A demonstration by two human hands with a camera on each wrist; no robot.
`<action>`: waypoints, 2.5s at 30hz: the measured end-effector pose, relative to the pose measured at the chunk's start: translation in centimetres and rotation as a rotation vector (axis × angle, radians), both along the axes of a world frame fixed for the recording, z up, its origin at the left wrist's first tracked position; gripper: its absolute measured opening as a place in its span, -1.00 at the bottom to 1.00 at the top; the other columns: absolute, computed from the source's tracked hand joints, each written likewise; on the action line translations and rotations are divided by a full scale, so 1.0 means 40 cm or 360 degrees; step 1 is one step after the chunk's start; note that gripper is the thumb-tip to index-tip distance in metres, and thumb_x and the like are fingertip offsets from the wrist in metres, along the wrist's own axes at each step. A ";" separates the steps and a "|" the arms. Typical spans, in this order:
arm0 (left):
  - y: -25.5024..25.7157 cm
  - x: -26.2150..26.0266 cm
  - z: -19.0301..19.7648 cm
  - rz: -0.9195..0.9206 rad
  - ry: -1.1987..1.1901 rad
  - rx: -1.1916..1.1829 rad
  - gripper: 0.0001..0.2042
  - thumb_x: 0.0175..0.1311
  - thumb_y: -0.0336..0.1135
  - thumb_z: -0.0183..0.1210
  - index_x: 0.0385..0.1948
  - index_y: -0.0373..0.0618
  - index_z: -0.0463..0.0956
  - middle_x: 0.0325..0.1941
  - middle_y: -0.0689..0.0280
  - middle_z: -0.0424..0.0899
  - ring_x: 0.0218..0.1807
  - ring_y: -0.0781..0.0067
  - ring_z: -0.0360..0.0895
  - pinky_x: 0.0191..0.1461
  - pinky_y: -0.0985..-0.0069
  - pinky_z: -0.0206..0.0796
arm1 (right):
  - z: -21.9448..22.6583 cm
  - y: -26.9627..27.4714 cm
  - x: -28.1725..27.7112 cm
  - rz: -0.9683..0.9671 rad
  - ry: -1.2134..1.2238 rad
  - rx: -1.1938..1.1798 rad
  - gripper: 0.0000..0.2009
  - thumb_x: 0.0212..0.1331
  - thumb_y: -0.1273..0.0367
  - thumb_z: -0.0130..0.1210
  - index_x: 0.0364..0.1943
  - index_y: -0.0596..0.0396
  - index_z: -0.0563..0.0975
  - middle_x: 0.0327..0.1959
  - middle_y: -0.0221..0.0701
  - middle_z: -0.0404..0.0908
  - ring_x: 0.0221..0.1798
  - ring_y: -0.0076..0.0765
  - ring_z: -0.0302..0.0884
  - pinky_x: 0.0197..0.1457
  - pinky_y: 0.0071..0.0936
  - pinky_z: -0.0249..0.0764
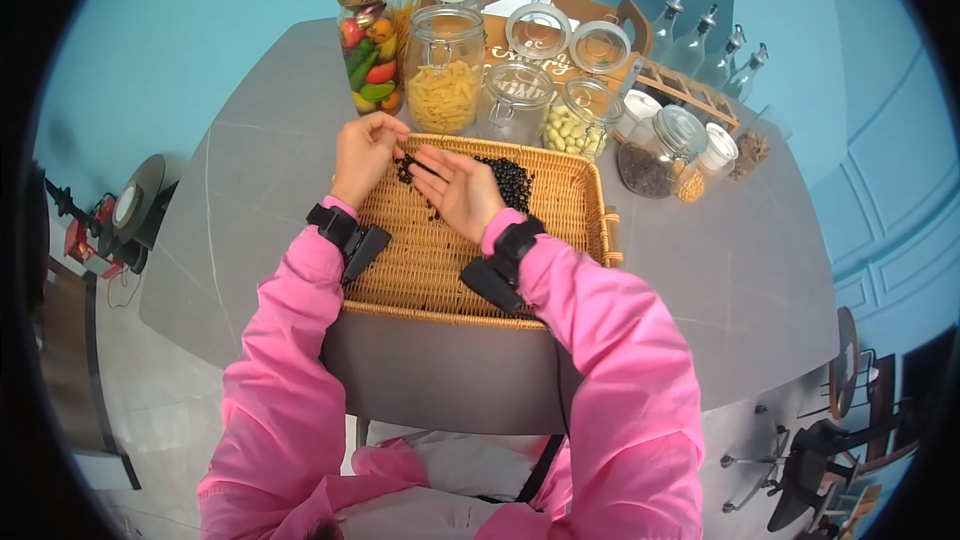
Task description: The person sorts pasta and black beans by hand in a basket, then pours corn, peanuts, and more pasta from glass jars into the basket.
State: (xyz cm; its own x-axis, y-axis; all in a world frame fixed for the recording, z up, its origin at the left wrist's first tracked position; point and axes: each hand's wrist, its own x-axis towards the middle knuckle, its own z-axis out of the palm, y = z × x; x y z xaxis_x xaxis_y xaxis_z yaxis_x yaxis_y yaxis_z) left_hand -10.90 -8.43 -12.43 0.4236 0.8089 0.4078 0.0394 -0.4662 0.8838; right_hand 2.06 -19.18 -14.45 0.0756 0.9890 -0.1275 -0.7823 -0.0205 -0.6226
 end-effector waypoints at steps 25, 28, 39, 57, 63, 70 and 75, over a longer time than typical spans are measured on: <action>-0.054 0.069 0.014 -0.0231 0.1708 0.0506 -0.40 -0.27 -0.31 0.40 -0.05 -0.31 0.45 -0.07 -0.02 0.51 0.07 -0.02 0.42 0.15 0.33 0.28 | 0.110 -0.058 0.183 0.0656 -0.2661 -0.0646 -0.26 -0.38 0.37 0.47 -0.09 0.47 0.28 -0.19 -0.01 0.51 -0.37 -0.19 0.64 -0.54 -0.39 0.59; -0.058 0.082 0.028 -0.0281 0.1696 0.0376 -0.33 -0.31 -0.30 0.42 0.00 -0.29 0.43 -0.05 -0.01 0.52 0.09 0.01 0.42 0.16 0.34 0.27 | 0.124 -0.082 0.167 0.0487 -0.2654 -0.0623 -0.29 -0.39 0.33 0.48 -0.14 0.46 0.32 -0.22 0.00 0.51 -0.48 -0.19 0.64 -0.53 -0.39 0.57; -0.081 0.100 -0.022 -0.0285 0.1185 0.0599 -0.42 -0.32 -0.45 0.35 -0.06 -0.21 0.46 -0.07 0.06 0.55 0.05 0.04 0.45 0.15 0.33 0.27 | 0.035 -0.071 0.175 0.0007 -0.2862 -0.0240 -0.33 -0.27 0.36 0.41 -0.01 0.40 0.37 -0.51 -0.20 0.58 -0.59 -0.33 0.60 -0.40 -0.45 0.48; -0.076 0.125 -0.039 -0.0343 0.0867 0.0470 -0.55 -0.24 -0.55 0.28 -0.15 -0.23 0.50 -0.18 0.05 0.61 -0.07 0.11 0.54 0.01 0.40 0.37 | -0.022 -0.042 0.157 -0.0462 -0.2924 0.0138 -0.59 -0.21 0.54 0.29 -0.18 0.33 0.43 -0.32 -0.04 0.56 -0.25 -0.03 0.57 -0.18 -0.30 0.47; -0.068 0.125 -0.048 -0.0341 0.0729 0.0382 -0.60 -0.25 -0.59 0.25 -0.22 -0.25 0.48 -0.27 0.11 0.61 -0.17 0.20 0.57 -0.04 0.40 0.39 | -0.034 -0.035 0.162 -0.0451 -0.2740 0.0175 -0.68 -0.13 0.65 0.21 -0.23 0.32 0.40 -0.43 -0.16 0.56 -0.48 -0.29 0.63 -0.41 -0.44 0.50; -0.058 0.127 -0.060 -0.0461 0.0410 0.0089 -0.75 -0.12 -0.66 0.21 -0.31 -0.29 0.49 -0.39 0.11 0.60 -0.45 0.32 0.63 -0.41 0.47 0.44 | -0.030 -0.034 0.166 -0.0477 -0.2609 0.0221 -0.68 -0.19 0.56 0.27 -0.26 0.24 0.46 -0.37 -0.06 0.55 -0.25 0.08 0.53 -0.18 -0.23 0.42; -0.083 0.115 -0.013 -0.0465 0.0477 0.0014 -0.84 0.00 -0.72 0.10 -0.36 -0.34 0.49 -0.37 0.24 0.57 -0.42 0.51 0.58 -0.39 0.61 0.48 | -0.009 -0.045 0.157 -0.0476 -0.2352 0.0259 -0.79 -0.08 0.61 0.19 -0.30 0.23 0.49 -0.42 -0.12 0.58 -0.39 -0.14 0.62 -0.33 -0.36 0.47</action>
